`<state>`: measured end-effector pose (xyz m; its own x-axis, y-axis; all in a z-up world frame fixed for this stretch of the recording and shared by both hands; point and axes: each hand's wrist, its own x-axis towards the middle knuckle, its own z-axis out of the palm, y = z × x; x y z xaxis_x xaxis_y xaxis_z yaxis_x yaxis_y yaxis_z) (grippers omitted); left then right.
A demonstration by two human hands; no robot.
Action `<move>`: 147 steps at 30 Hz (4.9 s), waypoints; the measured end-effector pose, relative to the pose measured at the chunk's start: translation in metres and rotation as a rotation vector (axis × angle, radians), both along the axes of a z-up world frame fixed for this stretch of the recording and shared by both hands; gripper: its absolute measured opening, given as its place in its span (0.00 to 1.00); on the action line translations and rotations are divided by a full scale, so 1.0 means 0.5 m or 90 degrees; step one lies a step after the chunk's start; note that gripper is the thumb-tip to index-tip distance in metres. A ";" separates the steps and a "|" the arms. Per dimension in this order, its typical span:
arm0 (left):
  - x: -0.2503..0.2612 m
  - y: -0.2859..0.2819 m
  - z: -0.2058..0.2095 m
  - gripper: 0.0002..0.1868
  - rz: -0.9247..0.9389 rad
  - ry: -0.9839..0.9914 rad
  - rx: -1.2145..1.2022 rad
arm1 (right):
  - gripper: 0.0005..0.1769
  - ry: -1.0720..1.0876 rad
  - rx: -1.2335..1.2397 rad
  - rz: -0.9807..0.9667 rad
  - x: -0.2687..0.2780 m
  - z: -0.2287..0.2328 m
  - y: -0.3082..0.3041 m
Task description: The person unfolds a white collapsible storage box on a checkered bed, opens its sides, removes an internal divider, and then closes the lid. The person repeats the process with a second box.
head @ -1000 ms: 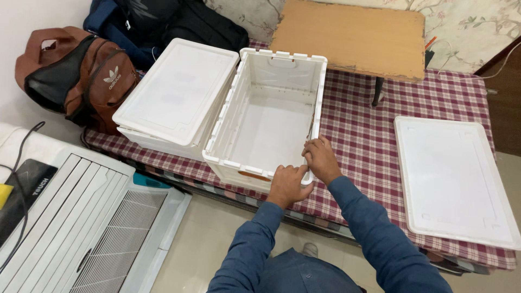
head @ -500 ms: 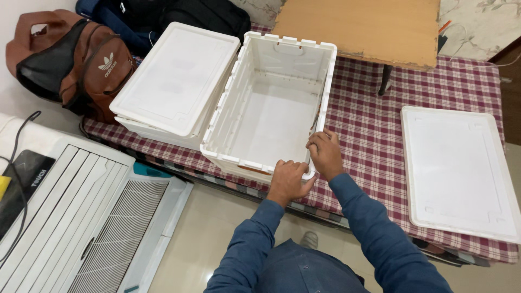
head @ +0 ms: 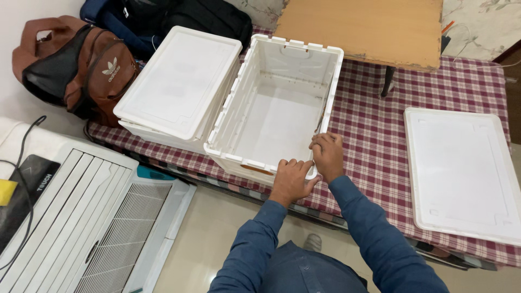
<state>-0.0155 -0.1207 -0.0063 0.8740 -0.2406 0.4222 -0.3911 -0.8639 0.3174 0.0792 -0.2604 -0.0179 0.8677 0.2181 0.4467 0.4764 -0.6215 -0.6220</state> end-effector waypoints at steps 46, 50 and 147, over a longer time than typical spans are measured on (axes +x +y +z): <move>0.039 0.104 0.075 0.14 0.120 -0.050 -0.196 | 0.18 -0.076 -0.042 0.073 -0.099 0.030 -0.060; 0.075 0.150 0.075 0.13 0.223 -0.040 -0.173 | 0.15 -0.057 -0.045 0.095 -0.047 0.055 -0.042; 0.572 0.491 0.019 0.28 0.054 0.236 -0.405 | 0.44 0.078 -0.442 -0.179 0.724 -0.011 0.476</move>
<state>0.2704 0.1246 0.0034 0.9910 0.0268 0.1311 -0.1011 -0.4917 0.8649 0.4414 -0.0223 -0.0232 0.9668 0.1770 0.1844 0.1946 -0.9774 -0.0822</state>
